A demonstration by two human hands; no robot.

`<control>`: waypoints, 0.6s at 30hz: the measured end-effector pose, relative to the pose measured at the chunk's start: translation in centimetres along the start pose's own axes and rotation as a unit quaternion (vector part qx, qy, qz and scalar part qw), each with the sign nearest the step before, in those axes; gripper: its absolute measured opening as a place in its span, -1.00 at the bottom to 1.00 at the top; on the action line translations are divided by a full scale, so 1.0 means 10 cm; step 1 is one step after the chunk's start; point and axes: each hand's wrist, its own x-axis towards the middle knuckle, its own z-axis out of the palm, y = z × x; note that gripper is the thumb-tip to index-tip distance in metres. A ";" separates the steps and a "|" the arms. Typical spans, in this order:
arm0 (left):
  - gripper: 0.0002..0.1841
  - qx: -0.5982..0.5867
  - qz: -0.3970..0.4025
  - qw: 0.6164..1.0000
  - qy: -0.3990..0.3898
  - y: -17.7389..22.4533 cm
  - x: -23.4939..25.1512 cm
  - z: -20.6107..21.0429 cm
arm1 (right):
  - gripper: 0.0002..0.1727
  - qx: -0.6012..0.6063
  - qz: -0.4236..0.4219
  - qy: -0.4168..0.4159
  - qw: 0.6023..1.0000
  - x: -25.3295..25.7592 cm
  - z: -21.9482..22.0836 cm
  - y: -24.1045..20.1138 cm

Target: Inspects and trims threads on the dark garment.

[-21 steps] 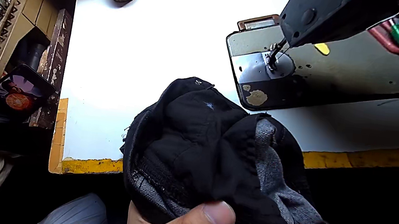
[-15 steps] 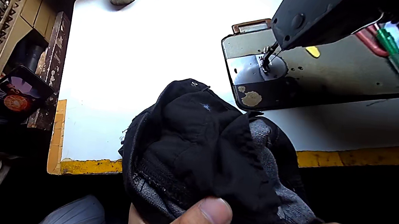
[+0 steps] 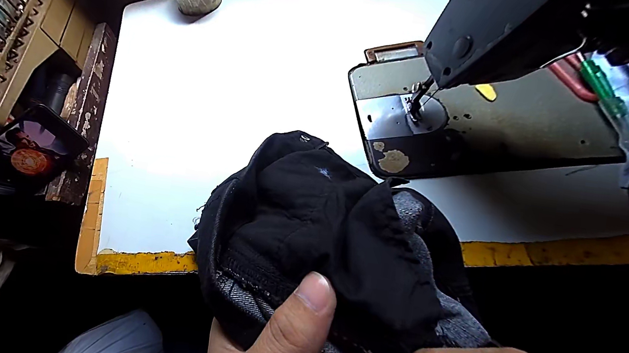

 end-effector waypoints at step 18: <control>-0.77 -0.003 0.009 1.000 0.012 -0.03 -0.01 0.06 | -0.71 0.064 -0.065 0.041 0.995 0.05 -0.04 0.08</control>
